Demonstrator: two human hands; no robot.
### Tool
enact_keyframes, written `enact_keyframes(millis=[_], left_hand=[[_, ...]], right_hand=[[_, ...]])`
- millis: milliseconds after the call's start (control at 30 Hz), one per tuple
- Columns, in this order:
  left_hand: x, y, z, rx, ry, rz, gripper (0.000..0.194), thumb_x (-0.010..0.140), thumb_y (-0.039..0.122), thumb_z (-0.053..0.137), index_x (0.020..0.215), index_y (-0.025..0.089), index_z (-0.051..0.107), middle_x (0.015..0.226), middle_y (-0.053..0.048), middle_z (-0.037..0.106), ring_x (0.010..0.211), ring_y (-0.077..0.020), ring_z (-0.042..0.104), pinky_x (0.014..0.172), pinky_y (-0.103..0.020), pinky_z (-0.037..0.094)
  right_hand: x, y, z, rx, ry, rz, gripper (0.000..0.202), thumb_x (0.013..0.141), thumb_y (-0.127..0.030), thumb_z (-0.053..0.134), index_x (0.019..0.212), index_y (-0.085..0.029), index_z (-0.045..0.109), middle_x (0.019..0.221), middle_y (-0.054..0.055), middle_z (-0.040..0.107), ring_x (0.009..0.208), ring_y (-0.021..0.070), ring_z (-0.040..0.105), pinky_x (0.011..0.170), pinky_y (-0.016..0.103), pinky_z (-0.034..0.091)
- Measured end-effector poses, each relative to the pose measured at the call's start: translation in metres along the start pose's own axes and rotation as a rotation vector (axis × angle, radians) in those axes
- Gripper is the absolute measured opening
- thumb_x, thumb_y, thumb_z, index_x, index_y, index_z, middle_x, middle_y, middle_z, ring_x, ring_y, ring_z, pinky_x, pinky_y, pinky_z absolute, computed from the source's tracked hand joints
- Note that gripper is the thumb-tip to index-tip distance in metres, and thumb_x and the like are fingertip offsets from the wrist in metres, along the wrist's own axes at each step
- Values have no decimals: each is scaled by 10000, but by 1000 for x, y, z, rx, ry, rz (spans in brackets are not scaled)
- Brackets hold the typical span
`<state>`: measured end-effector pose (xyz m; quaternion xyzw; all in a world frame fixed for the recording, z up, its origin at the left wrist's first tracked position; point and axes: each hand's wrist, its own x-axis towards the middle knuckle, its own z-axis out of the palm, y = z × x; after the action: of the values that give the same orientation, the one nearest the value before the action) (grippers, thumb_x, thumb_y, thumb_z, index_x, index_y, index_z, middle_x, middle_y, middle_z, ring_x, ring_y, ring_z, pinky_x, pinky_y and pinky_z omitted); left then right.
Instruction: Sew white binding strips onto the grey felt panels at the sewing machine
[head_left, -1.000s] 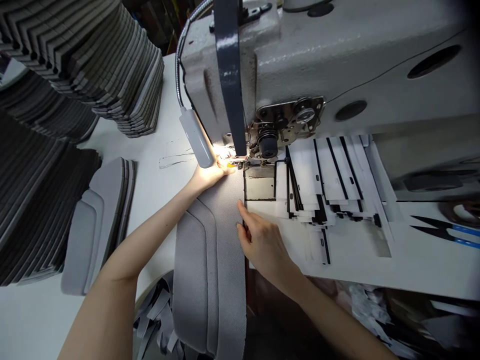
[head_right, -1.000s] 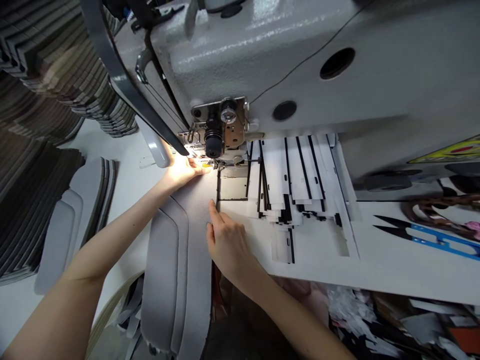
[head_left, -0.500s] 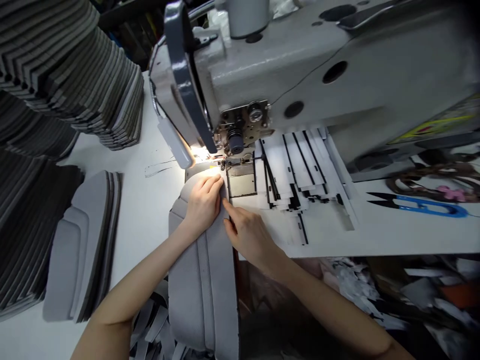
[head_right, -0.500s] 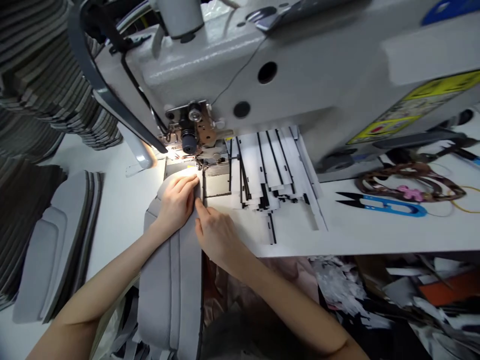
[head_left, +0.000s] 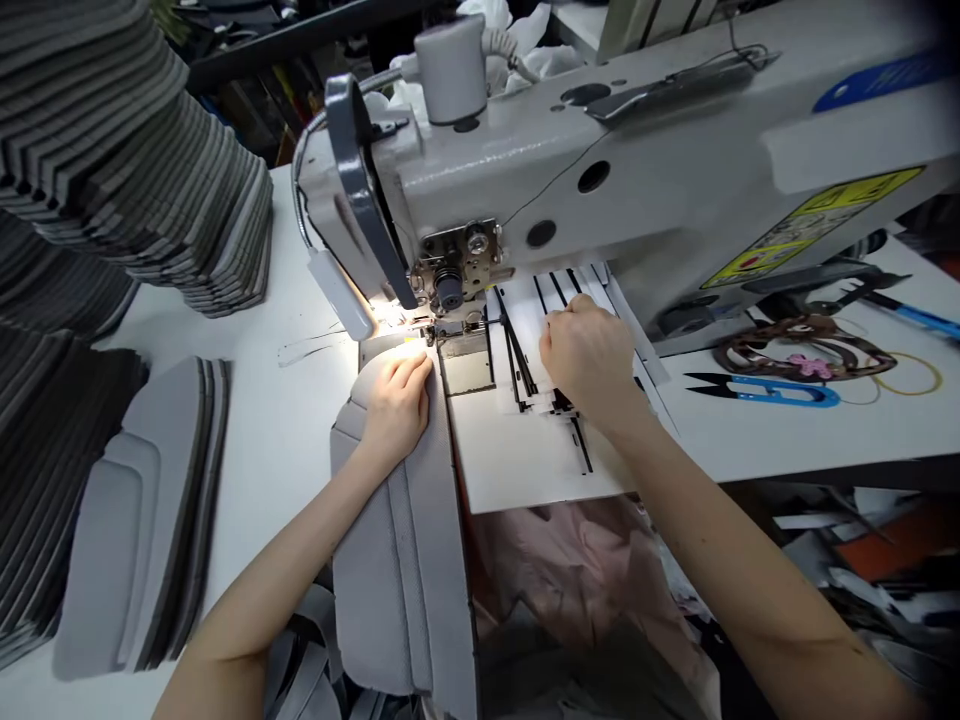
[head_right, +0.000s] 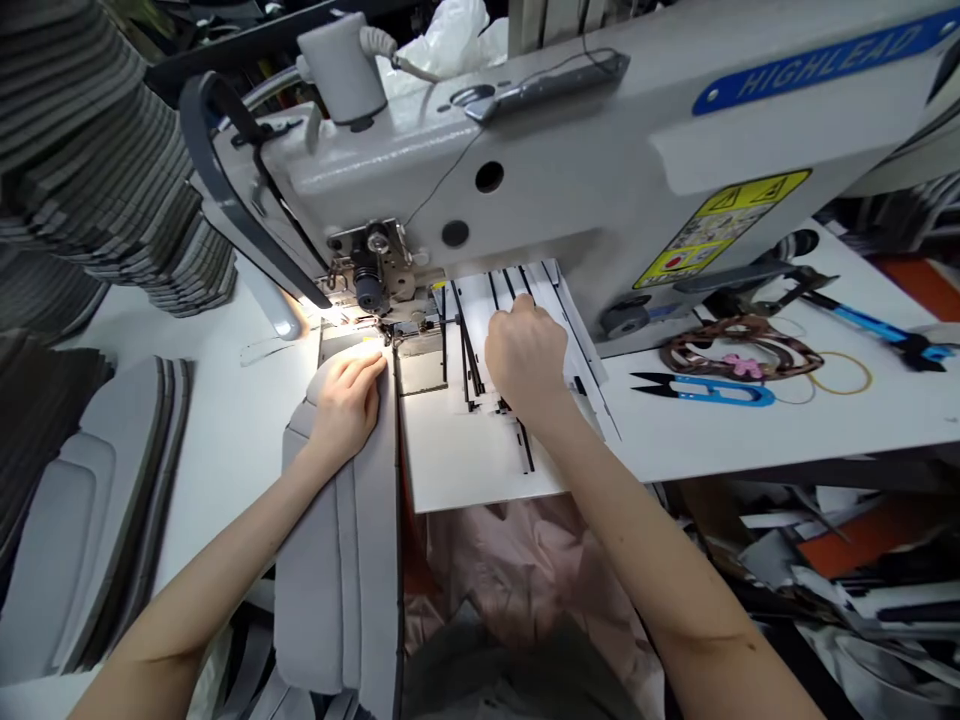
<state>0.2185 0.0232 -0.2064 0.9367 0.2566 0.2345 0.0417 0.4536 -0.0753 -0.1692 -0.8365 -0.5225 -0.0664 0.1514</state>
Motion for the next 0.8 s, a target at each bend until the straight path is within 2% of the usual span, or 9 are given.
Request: enact_keyframes(millis=[133, 267, 333, 400, 500, 533, 600, 700, 800], left_hand=[[-1, 0, 0, -35, -12, -21, 389, 923, 93, 387, 1231, 167, 613, 1288, -127, 654, 1155, -271, 586, 1040, -506, 489], [-2, 0, 1, -27, 24, -6, 394, 915, 75, 394, 1232, 153, 614, 1273, -121, 662, 1134, -266, 588, 1030, -483, 496], [-2, 1, 1, -27, 39, -7, 396, 908, 68, 400, 1231, 149, 614, 1273, -121, 662, 1124, -264, 587, 1024, -474, 499], [-2, 1, 1, -44, 39, -24, 397, 899, 67, 411, 1226, 160, 617, 1275, -118, 661, 1118, -262, 587, 1021, -474, 499], [-2, 2, 0, -80, 20, -59, 376, 902, 84, 423, 1212, 172, 618, 1283, -116, 655, 1137, -266, 581, 1029, -486, 487], [-2, 2, 0, -95, 17, -69, 362, 905, 91, 425, 1200, 173, 618, 1283, -116, 654, 1152, -268, 578, 1039, -492, 479], [-2, 1, -1, -139, 31, -106, 320, 904, 106, 442, 1162, 177, 616, 1264, -111, 660, 1167, -267, 579, 1051, -489, 468], [-2, -1, -3, -252, 96, -255, 252, 876, 123, 494, 1100, 184, 592, 1141, -98, 681, 1075, -234, 626, 968, -420, 522], [-2, 0, -7, -335, 151, -367, 210, 884, 131, 494, 1072, 188, 569, 1027, -73, 683, 916, -187, 657, 838, -342, 553]], right_hand=[[4, -5, -8, -3, -48, -16, 226, 820, -127, 504, 633, -93, 626, 831, 167, 606, 515, 99, 348, 515, 288, 229], [12, 12, -19, 135, -116, 30, 256, 797, -60, 482, 574, -148, 572, 619, 67, 522, 527, 120, 371, 546, 303, 275], [3, 18, -24, 423, -194, 100, 261, 848, -133, 516, 597, -174, 579, 541, 19, 484, 520, 129, 416, 538, 293, 319], [-20, 11, -26, 830, -380, 191, 211, 871, -285, 605, 687, -181, 620, 563, 4, 552, 504, 126, 481, 502, 274, 379], [-66, -20, -22, 1326, -707, 186, 294, 798, -465, 730, 806, -179, 664, 695, 43, 696, 573, 159, 636, 511, 290, 518], [-79, -32, -20, 1412, -735, 148, 307, 806, -480, 724, 826, -177, 680, 735, 58, 723, 633, 181, 684, 567, 319, 570], [-90, -52, -13, 1445, -579, 51, 280, 858, -460, 682, 841, -181, 699, 799, 70, 749, 743, 205, 731, 699, 362, 616], [-72, -64, 3, 1125, -139, -182, 198, 950, -348, 572, 901, -205, 700, 954, 68, 762, 906, 206, 731, 834, 370, 601], [-42, -63, 22, 639, -58, -470, 230, 978, -182, 456, 969, -183, 686, 1126, 110, 738, 1011, 212, 702, 877, 367, 571]])
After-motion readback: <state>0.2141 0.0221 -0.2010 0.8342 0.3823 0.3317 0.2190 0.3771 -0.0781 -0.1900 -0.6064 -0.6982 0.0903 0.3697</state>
